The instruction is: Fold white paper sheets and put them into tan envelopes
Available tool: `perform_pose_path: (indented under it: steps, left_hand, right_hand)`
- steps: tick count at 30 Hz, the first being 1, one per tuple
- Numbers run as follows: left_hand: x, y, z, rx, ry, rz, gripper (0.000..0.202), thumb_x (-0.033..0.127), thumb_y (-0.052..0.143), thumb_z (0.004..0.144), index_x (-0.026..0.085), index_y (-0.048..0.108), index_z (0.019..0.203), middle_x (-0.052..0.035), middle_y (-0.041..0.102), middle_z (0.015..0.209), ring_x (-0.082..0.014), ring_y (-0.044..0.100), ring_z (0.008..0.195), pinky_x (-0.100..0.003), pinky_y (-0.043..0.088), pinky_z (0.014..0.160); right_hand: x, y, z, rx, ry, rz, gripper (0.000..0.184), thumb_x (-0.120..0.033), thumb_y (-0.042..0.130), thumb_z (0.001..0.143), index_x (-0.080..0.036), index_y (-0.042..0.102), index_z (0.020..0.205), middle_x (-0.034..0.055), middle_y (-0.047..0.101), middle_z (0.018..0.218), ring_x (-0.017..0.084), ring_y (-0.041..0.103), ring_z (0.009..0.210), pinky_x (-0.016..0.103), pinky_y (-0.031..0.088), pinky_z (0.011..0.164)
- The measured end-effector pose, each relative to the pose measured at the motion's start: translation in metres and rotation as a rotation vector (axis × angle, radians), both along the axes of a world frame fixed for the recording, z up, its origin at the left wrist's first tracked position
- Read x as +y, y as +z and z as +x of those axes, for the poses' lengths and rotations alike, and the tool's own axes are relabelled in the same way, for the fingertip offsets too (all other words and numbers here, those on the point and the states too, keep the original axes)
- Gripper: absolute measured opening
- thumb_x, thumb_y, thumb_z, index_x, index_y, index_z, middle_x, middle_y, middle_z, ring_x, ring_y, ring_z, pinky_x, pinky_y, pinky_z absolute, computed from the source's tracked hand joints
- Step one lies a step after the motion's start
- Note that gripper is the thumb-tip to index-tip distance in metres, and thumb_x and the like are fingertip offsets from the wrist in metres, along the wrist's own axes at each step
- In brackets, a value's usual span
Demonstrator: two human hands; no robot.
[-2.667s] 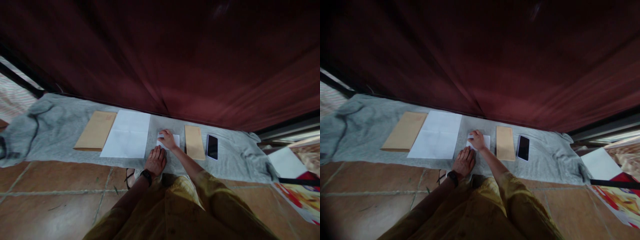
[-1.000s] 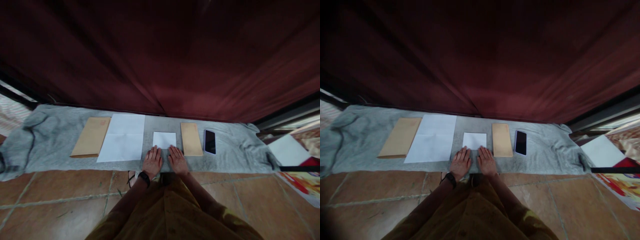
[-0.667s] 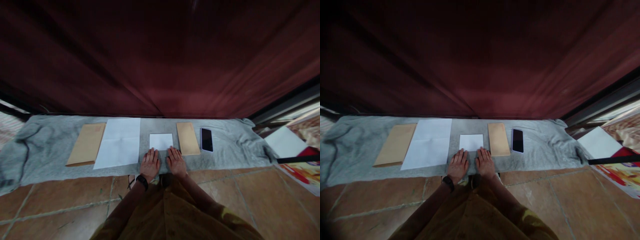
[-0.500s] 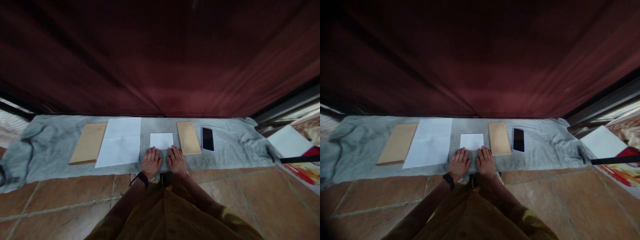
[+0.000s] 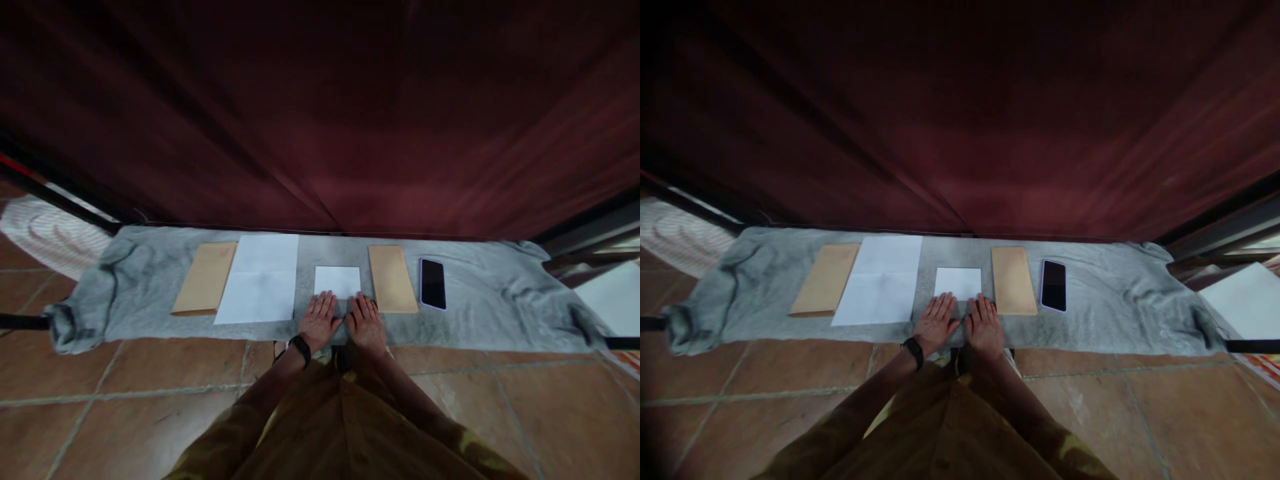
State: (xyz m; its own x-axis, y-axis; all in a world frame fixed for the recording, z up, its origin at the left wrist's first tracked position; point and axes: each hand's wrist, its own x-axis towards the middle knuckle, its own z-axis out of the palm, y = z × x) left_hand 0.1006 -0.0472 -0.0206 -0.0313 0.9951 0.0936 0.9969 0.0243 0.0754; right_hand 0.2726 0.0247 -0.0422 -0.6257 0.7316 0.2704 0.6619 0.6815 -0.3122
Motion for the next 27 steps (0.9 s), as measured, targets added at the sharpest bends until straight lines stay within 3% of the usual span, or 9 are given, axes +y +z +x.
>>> perform_pose_path:
  steps: [5, 8, 10, 13, 16, 19, 23, 27]
  left_hand:
    - [-0.007, 0.003, -0.002, 0.026, 0.001, 0.013, 0.063, 0.048, 0.039, 0.099, 0.014, 0.039, 0.152, -0.0127, 0.04, 0.158, -0.0271, 0.035, 0.147, -0.049, 0.026, 0.121]
    - [-0.013, 0.007, -0.019, 0.033, 0.069, 0.068, 0.063, 0.049, 0.039, 0.099, 0.016, 0.038, 0.152, -0.0105, 0.039, 0.159, -0.0261, 0.036, 0.147, -0.046, 0.029, 0.12]
    - [-0.019, 0.013, -0.047, 0.038, 0.183, 0.113, 0.06, 0.045, 0.038, 0.1, 0.016, 0.037, 0.153, -0.0105, 0.041, 0.158, -0.0255, 0.036, 0.146, -0.045, 0.031, 0.119]
    - [-0.035, 0.028, -0.115, 0.022, 0.448, 0.168, 0.057, 0.035, 0.035, 0.1, 0.012, 0.036, 0.152, -0.015, 0.043, 0.156, -0.0264, 0.036, 0.146, -0.045, 0.034, 0.117]
    - [-0.058, 0.044, -0.192, -0.035, 0.847, 0.204, 0.063, 0.04, 0.036, 0.098, 0.006, 0.035, 0.15, -0.0231, 0.04, 0.156, -0.0322, 0.034, 0.147, -0.049, 0.035, 0.115]
    - [-0.082, 0.054, -0.252, -0.131, 1.145, 0.064, 0.075, 0.051, 0.041, 0.094, 0.005, 0.027, 0.152, -0.0265, 0.032, 0.159, -0.037, 0.027, 0.149, -0.054, 0.033, 0.113]
    - [-0.101, 0.058, -0.286, -0.222, 1.229, -0.042, 0.089, 0.063, 0.057, 0.081, 0.008, 0.034, 0.146, -0.0277, 0.048, 0.145, -0.0404, 0.047, 0.134, -0.051, 0.041, 0.104]
    - [-0.105, 0.058, -0.292, -0.25, 1.228, -0.073, 0.078, 0.064, 0.066, 0.075, 0.012, 0.048, 0.131, -0.0229, 0.054, 0.135, -0.0389, 0.052, 0.127, -0.047, 0.043, 0.1]
  right_hand:
    - [0.001, -0.008, 0.003, 0.014, 0.009, 0.055, 0.051, -0.029, 0.041, 0.101, -0.016, 0.045, 0.149, 0.0146, 0.038, 0.159, 0.033, 0.038, 0.144, 0.054, 0.039, 0.113]
    - [0.001, -0.017, 0.005, 0.002, 0.012, 0.106, 0.051, -0.033, 0.038, 0.102, -0.016, 0.045, 0.149, 0.0144, 0.039, 0.158, 0.033, 0.041, 0.142, 0.052, 0.04, 0.112]
    - [0.002, -0.023, 0.006, 0.007, 0.01, 0.141, 0.051, -0.035, 0.037, 0.102, -0.016, 0.046, 0.149, 0.0141, 0.039, 0.158, 0.033, 0.042, 0.141, 0.051, 0.04, 0.112]
    - [0.002, -0.029, 0.006, 0.025, 0.013, 0.175, 0.051, -0.037, 0.036, 0.102, -0.018, 0.046, 0.149, 0.0129, 0.04, 0.158, 0.033, 0.044, 0.14, 0.051, 0.039, 0.112]
    - [0.002, -0.03, 0.007, 0.032, 0.018, 0.197, 0.052, -0.037, 0.037, 0.102, -0.018, 0.045, 0.149, 0.0135, 0.041, 0.157, 0.033, 0.045, 0.139, 0.051, 0.04, 0.111]
    - [0.003, -0.029, 0.007, 0.035, 0.032, 0.217, 0.053, -0.036, 0.038, 0.1, -0.017, 0.044, 0.149, 0.0148, 0.043, 0.156, 0.033, 0.046, 0.137, 0.052, 0.042, 0.109]
    - [0.003, -0.028, 0.007, 0.035, 0.048, 0.213, 0.051, -0.032, 0.039, 0.099, -0.02, 0.046, 0.148, 0.0137, 0.043, 0.155, 0.033, 0.049, 0.135, 0.053, 0.044, 0.107]
    - [0.004, -0.026, 0.007, 0.021, 0.062, 0.22, 0.051, -0.031, 0.039, 0.099, -0.019, 0.045, 0.148, 0.0152, 0.045, 0.154, 0.033, 0.05, 0.134, 0.055, 0.043, 0.108]
